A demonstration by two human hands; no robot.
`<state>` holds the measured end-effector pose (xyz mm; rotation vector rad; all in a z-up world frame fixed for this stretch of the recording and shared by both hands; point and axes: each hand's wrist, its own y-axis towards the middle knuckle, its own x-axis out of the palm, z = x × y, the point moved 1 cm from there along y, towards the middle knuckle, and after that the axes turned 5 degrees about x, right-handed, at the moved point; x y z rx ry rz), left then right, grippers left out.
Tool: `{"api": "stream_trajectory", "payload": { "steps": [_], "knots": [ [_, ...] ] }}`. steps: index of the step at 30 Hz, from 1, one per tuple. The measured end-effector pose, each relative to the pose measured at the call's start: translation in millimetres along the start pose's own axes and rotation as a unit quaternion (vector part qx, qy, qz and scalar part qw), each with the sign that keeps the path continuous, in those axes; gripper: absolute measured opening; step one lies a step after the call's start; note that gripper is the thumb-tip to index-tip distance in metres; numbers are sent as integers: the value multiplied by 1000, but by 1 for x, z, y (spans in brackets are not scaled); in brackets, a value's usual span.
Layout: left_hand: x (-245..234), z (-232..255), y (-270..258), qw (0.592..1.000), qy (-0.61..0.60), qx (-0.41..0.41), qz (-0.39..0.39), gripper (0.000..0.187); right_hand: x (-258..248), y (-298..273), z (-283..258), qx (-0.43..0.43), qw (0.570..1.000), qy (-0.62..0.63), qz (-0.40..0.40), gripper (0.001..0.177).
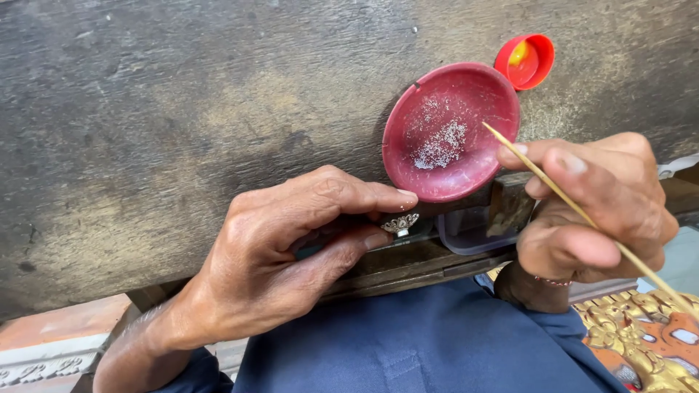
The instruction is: Applying tiny silver granules to a jewelry component using a thin wooden stick to create a decorative pattern.
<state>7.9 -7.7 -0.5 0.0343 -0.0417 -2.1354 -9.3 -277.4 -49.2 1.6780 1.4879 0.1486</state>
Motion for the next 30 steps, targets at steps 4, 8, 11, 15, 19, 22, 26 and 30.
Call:
{"api": "stream_trajectory", "payload": {
  "steps": [4,8,11,15,19,22,26,30],
  "knots": [
    [0,0,0,1000,6,1,0,23,-13,-3,2,61,998,6,-8,36],
    [1,-1,1,1000,7,1,3,23,-18,-7,15,35,995,57,-68,22],
    [2,-1,1,1000,12,-1,5,22,-12,-7,14,36,998,47,-15,23],
    [2,-1,0,1000,9,-3,6,22,-18,-8,4,106,991,43,-67,20],
    [2,-1,1,1000,11,-3,2,23,-30,4,6,21,962,79,-261,45],
    [3,-1,0,1000,10,-1,4,23,-20,17,-22,-20,975,-68,-211,17],
    [2,-1,0,1000,10,-5,6,23,-18,27,-36,27,948,-167,-270,18],
    [2,-1,1,1000,14,-2,8,23,6,26,-33,-30,967,-174,-184,17]
  ]
}}
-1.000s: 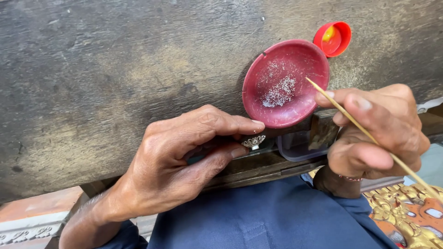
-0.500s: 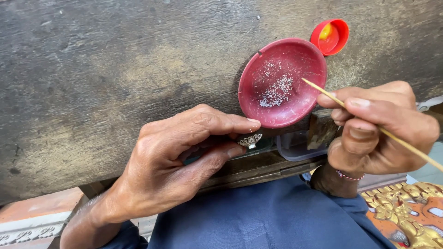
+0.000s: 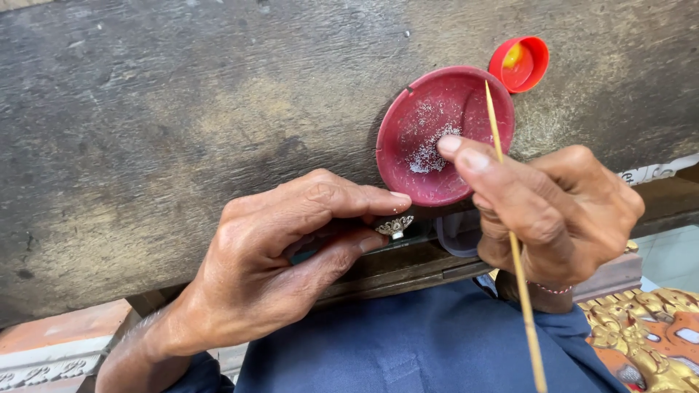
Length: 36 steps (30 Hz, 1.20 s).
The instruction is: Applying tiny silver granules to a jewelry component using a thin wooden stick to create a decorative pattern.
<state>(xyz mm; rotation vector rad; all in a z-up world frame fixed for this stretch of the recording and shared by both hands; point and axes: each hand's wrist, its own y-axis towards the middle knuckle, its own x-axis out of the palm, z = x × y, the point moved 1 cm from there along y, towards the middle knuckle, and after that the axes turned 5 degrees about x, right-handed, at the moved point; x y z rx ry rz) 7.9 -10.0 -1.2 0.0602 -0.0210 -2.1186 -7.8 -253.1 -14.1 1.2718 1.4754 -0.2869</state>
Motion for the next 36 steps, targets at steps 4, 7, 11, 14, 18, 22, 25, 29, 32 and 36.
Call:
{"api": "stream_trajectory", "payload": {
  "steps": [4,7,11,14,18,22,25,29,32,36],
  "knots": [
    [-1,-1,0,1000,-4,0,-4,23,-6,4,5,-56,998,34,-24,27],
    [-1,-1,0,1000,-5,5,-4,23,-14,1,6,-43,992,36,-114,20],
    [-1,-1,0,1000,-5,7,-1,22,3,-32,38,-87,985,149,9,28],
    [-1,0,0,1000,-4,0,-1,22,10,-38,56,-92,967,213,109,43],
    [-1,1,1,1000,-1,-2,-3,22,7,-38,49,94,960,206,165,45],
    [0,1,2,1000,1,-3,0,21,2,-36,58,35,972,198,121,27],
    [0,0,1,1000,-1,-2,3,21,5,-35,50,103,970,153,158,19],
    [1,4,3,1000,-8,2,12,22,1,-25,44,161,956,160,185,29],
    [4,5,9,1000,0,2,19,24,-9,-7,40,167,967,97,167,34],
    [5,4,10,1000,12,-4,22,25,-4,2,40,186,962,122,156,26]
  ]
}}
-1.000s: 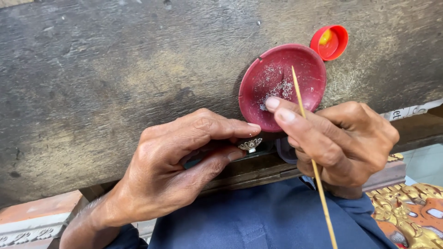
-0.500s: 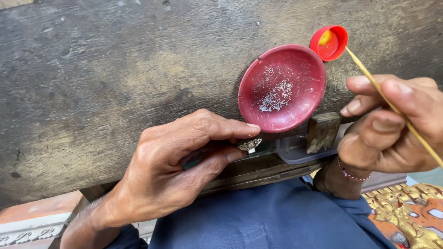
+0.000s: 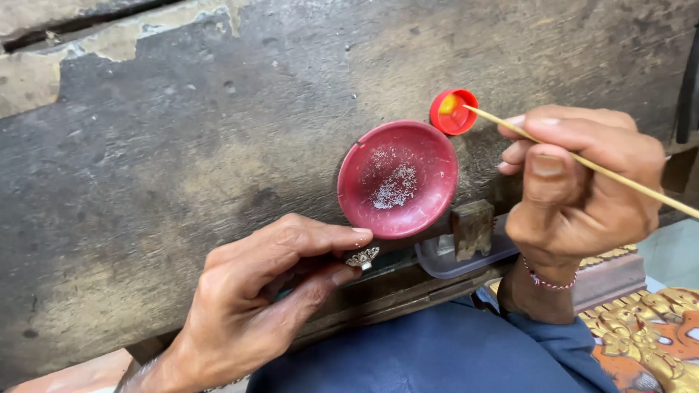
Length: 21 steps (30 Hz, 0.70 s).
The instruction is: Applying tiny silver granules to a jewelry component using a thin wooden stick to create a decorative pattern.
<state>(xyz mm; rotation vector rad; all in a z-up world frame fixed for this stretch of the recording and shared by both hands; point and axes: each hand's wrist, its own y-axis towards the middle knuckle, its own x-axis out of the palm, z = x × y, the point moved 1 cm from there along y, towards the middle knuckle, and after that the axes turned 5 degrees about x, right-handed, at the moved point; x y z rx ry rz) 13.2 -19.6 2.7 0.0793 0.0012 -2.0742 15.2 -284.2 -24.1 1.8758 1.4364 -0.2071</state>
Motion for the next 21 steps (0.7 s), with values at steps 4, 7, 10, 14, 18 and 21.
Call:
{"api": "stream_trajectory", "payload": {
  "steps": [4,7,10,14,18,21],
  "knots": [
    [-1,-1,-1,1000,-6,-5,-4,24,1,-1,-4,14,1000,-16,-17,22],
    [-1,-1,0,1000,-8,-5,-2,25,1,0,-6,13,999,-36,-35,23],
    [-1,-1,0,1000,-4,-7,-1,24,3,0,-8,15,998,-37,-39,23],
    [-1,0,0,1000,3,-9,1,24,3,1,-10,14,997,-47,-52,26],
    [-1,0,0,1000,0,-8,0,24,3,2,-12,15,997,-54,-59,28],
    [-1,-1,-1,1000,2,-9,-2,24,4,2,-12,12,997,-53,-56,28]
  ]
}}
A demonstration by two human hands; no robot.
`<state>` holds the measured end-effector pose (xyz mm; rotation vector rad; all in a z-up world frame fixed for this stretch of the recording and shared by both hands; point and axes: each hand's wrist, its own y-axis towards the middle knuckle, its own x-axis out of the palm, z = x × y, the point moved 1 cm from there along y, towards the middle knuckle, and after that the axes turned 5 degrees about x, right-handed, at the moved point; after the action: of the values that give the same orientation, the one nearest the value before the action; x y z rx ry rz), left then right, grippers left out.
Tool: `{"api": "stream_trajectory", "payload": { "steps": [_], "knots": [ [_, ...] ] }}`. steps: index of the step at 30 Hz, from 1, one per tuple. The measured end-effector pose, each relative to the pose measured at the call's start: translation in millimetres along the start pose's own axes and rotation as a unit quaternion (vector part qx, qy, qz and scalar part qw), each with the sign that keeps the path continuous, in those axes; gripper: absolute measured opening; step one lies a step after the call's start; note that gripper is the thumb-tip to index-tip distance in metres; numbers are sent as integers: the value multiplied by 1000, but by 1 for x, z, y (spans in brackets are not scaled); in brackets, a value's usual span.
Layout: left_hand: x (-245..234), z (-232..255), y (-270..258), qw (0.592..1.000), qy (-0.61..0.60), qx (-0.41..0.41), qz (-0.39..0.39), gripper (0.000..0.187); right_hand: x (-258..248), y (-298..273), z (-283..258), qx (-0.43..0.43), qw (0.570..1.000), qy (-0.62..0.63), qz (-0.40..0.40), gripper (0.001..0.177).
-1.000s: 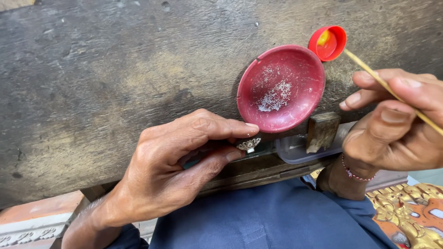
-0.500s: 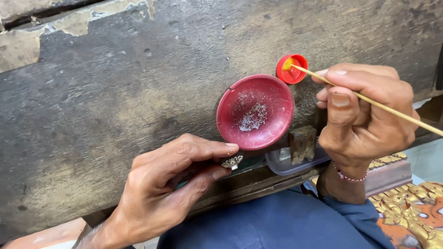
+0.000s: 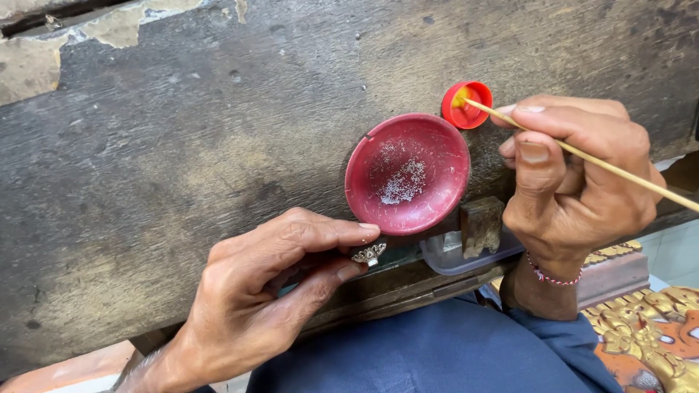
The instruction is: Applying tiny silver granules to a jewelry component using a thin wooden stick to create a decorative pattern.
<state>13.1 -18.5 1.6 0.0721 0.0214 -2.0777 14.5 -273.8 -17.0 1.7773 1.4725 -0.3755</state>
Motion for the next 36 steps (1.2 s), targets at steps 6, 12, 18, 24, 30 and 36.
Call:
{"api": "stream_trajectory", "payload": {
  "steps": [6,12,18,24,30,36],
  "knots": [
    [-1,1,0,1000,-2,-2,1,23,2,-1,4,-9,1000,5,7,30],
    [-4,1,-3,1000,-11,8,1,22,-2,-11,11,-13,1000,18,-11,28],
    [-6,-1,-10,1000,-12,26,2,23,-14,-23,46,-156,979,126,-45,21],
    [-5,-1,-10,1000,-5,19,3,23,4,-39,15,-159,970,178,46,22],
    [-6,0,-16,999,-43,-16,30,24,15,-45,-12,-154,962,202,96,28],
    [-5,0,-21,997,-69,-18,38,26,19,-55,-35,-84,971,221,37,12]
  ]
}}
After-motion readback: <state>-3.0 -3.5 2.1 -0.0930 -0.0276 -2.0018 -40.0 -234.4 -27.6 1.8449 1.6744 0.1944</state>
